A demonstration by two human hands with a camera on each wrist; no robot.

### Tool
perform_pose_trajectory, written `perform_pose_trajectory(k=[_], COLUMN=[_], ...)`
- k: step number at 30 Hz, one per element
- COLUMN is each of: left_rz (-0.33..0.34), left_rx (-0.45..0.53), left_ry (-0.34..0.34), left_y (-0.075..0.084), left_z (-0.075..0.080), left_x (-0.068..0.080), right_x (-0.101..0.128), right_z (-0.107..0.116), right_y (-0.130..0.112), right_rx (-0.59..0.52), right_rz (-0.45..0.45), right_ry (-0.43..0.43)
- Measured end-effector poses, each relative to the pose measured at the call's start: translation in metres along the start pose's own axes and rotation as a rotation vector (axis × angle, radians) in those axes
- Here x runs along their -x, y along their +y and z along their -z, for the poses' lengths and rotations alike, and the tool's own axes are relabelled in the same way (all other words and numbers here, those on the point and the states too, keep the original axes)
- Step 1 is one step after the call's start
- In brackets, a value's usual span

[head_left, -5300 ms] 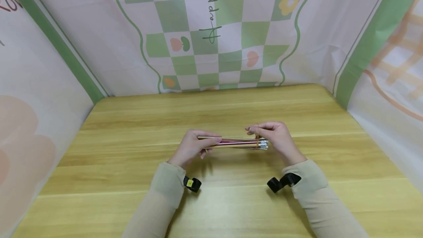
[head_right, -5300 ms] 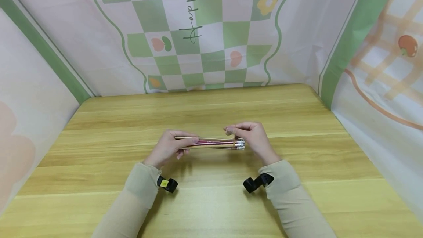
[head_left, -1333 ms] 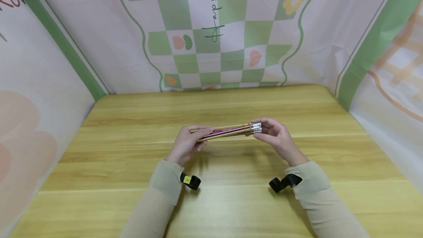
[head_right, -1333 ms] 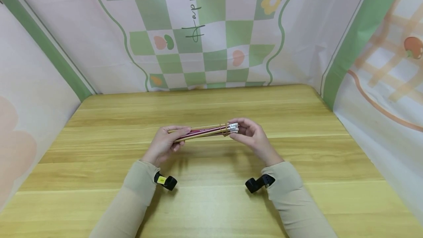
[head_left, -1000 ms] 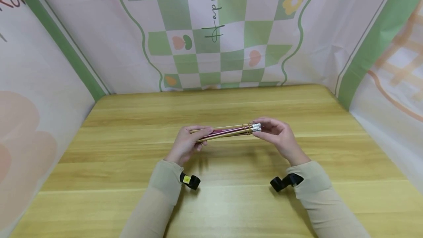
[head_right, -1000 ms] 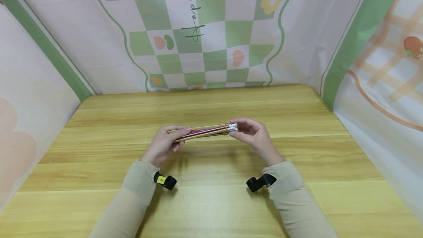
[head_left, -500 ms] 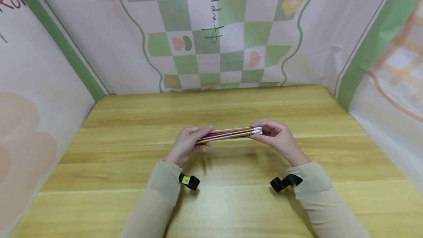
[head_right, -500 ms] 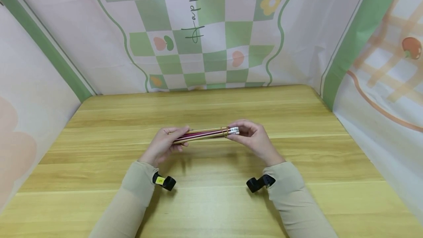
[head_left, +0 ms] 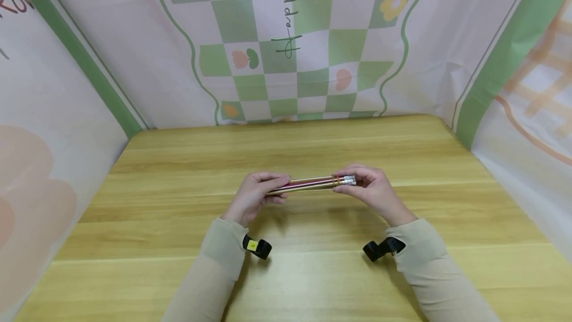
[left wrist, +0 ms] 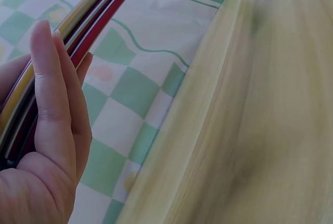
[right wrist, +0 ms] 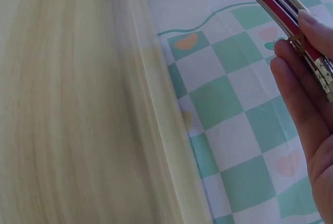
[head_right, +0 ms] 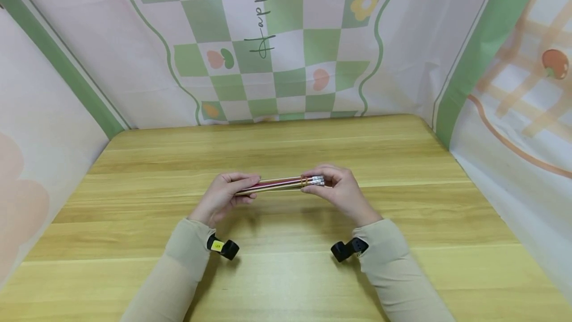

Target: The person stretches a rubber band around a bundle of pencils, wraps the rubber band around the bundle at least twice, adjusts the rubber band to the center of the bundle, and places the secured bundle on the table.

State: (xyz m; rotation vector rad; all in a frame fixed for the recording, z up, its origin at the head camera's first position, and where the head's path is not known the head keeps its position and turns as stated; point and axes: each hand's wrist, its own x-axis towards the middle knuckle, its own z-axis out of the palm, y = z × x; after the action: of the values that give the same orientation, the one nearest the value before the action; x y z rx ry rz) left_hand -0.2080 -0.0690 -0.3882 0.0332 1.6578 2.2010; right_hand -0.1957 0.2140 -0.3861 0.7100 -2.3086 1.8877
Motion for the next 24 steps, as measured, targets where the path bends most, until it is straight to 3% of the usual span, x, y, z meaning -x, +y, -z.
perform_pose_trajectory(k=[7,13,24], left_rz=[-0.009,-0.026,-0.078], left_rx=[0.026,0.062,0.013], left_ry=[-0.006,0.028,0.054], left_y=[-0.002,0.000,-0.001], left_z=[0.001,0.001,-0.003], left_x=[0.001,0.002,0.001], right_x=[0.000,-0.001,0.001], right_z=[-0.002,0.002,0.007], right_y=[-0.005,-0.009,-0.008], right_rx=[0.088,0.047,0.098], right_rz=[-0.032,-0.085,-0.114], right_ry=[-0.002,-0.001,0.007])
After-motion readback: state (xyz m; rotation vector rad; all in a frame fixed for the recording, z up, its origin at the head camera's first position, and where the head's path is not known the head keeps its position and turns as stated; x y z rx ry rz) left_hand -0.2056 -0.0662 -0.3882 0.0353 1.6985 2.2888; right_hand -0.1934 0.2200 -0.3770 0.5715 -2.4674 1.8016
